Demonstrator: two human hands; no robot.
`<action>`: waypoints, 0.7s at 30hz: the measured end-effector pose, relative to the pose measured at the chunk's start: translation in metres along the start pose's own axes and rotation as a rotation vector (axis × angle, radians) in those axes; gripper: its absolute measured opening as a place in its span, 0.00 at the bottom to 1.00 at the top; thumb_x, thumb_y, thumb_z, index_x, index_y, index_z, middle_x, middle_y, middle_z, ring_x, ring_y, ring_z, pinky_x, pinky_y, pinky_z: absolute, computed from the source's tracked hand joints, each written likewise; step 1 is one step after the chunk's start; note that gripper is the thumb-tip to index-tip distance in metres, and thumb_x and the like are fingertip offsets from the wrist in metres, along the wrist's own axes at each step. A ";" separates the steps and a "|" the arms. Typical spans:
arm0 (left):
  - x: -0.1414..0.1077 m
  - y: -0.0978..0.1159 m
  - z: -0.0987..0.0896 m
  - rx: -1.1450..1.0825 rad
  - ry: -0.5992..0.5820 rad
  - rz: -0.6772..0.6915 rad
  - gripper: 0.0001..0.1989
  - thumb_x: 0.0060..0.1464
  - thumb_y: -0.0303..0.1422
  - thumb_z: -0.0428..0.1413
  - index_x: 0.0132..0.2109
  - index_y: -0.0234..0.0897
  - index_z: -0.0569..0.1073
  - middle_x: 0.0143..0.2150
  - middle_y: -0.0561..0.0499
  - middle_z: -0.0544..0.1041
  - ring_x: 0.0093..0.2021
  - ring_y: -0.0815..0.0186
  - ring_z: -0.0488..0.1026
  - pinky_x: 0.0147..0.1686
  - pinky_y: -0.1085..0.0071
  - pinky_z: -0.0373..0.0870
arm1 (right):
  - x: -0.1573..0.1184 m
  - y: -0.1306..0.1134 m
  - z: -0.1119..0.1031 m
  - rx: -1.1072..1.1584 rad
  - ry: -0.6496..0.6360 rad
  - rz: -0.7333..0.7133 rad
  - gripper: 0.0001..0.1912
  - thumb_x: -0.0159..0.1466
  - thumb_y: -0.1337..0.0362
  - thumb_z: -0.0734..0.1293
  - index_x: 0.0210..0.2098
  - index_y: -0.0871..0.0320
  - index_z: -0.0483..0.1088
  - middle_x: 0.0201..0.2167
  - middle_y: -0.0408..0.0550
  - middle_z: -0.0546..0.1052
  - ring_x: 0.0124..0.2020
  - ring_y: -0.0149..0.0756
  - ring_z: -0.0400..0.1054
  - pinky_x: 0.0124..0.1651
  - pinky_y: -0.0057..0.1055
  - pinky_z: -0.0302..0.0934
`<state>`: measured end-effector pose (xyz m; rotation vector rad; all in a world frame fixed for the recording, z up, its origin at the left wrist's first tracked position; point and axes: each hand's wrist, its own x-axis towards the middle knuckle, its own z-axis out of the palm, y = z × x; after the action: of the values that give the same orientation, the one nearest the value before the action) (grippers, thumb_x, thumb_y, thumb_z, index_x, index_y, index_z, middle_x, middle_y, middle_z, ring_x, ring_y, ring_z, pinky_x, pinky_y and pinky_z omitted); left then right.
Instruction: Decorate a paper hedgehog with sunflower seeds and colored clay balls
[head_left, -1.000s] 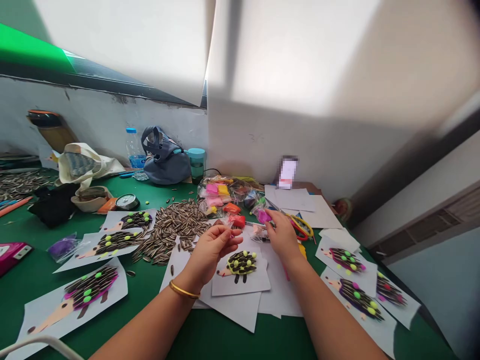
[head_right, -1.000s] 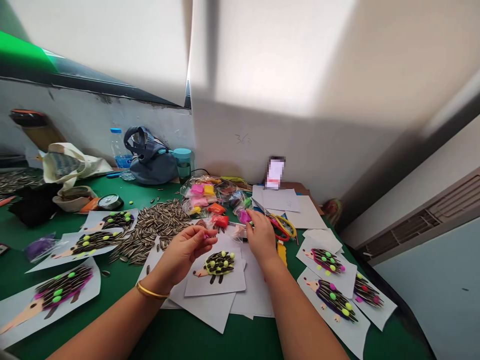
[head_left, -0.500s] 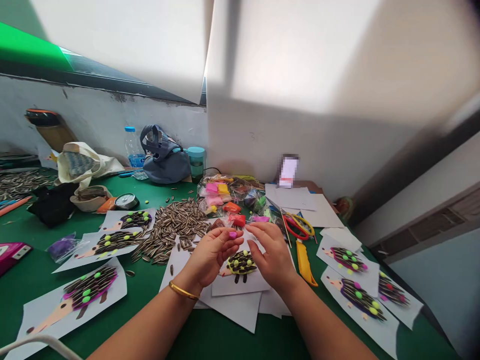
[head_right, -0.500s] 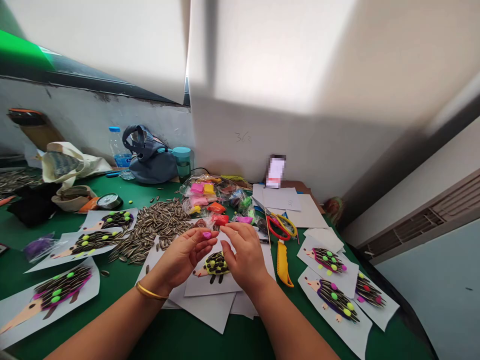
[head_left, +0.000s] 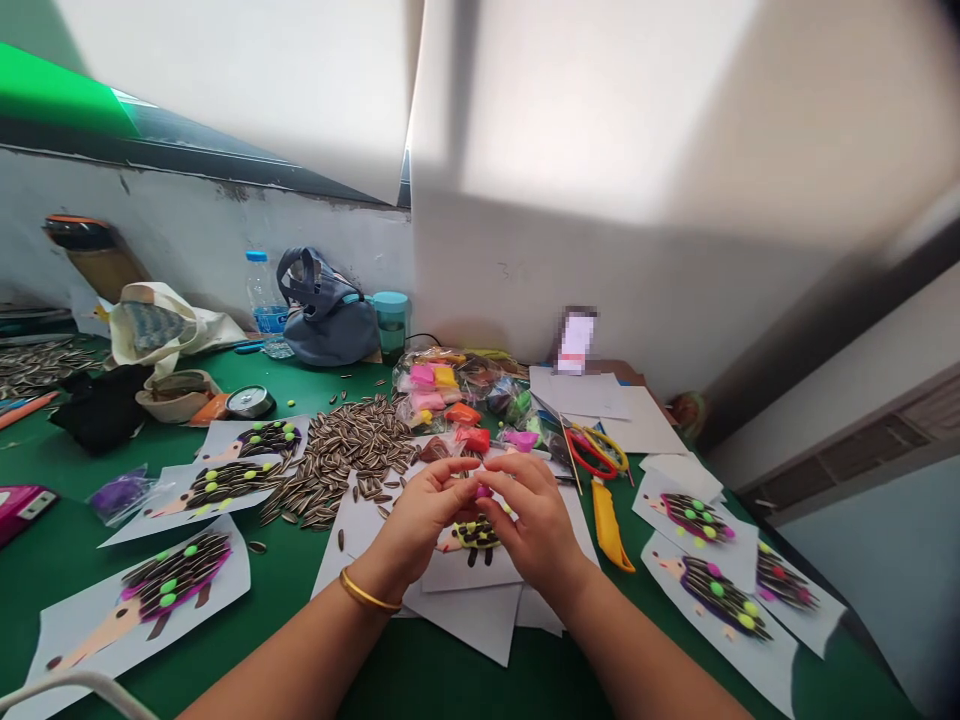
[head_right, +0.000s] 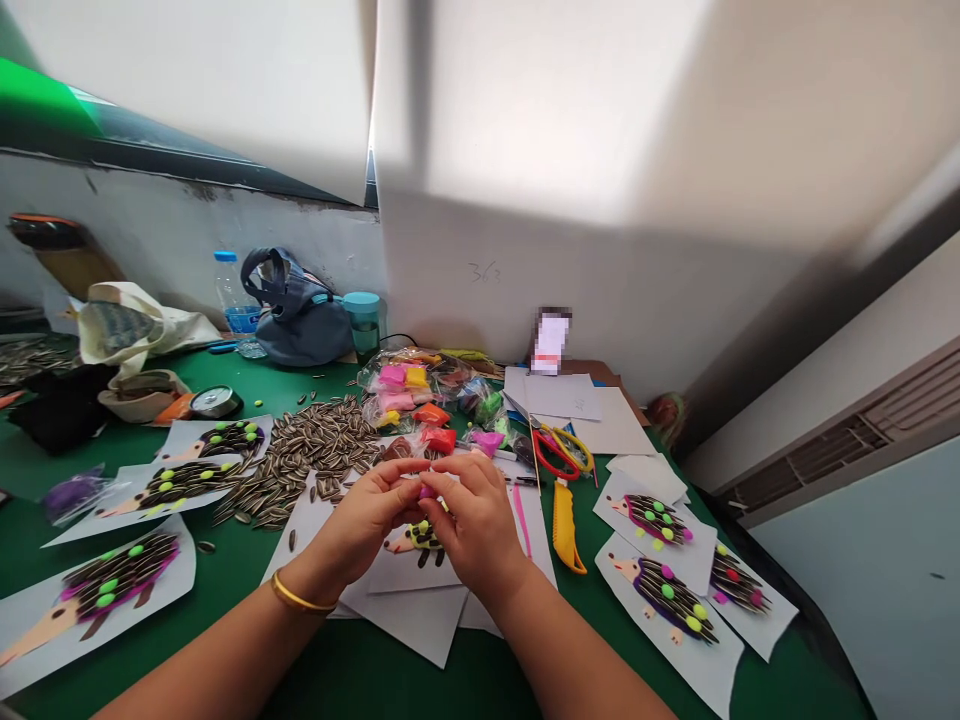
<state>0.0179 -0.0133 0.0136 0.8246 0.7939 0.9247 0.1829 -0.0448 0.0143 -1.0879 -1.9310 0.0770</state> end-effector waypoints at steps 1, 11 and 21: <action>0.000 0.000 0.001 0.010 0.001 0.003 0.22 0.48 0.38 0.67 0.48 0.35 0.74 0.34 0.48 0.80 0.31 0.68 0.77 0.34 0.72 0.74 | 0.000 0.001 0.001 0.003 0.011 0.010 0.10 0.66 0.65 0.64 0.45 0.51 0.73 0.46 0.49 0.75 0.50 0.44 0.66 0.54 0.46 0.62; -0.001 -0.007 -0.007 0.183 -0.060 -0.030 0.19 0.47 0.44 0.65 0.38 0.33 0.76 0.29 0.49 0.77 0.25 0.69 0.72 0.17 0.80 0.57 | -0.002 0.004 0.003 -0.064 -0.022 0.023 0.10 0.64 0.63 0.66 0.45 0.48 0.75 0.49 0.48 0.75 0.53 0.46 0.66 0.56 0.48 0.61; -0.006 -0.002 0.011 -0.215 -0.156 0.011 0.17 0.56 0.35 0.58 0.52 0.38 0.75 0.46 0.44 0.79 0.43 0.62 0.77 0.43 0.69 0.73 | -0.003 0.006 0.012 -0.286 -0.232 -0.125 0.41 0.66 0.44 0.60 0.70 0.58 0.46 0.69 0.56 0.54 0.71 0.56 0.41 0.68 0.64 0.32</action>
<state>0.0251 -0.0223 0.0183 0.7036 0.5453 0.9253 0.1785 -0.0394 0.0023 -1.1819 -2.2655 -0.1535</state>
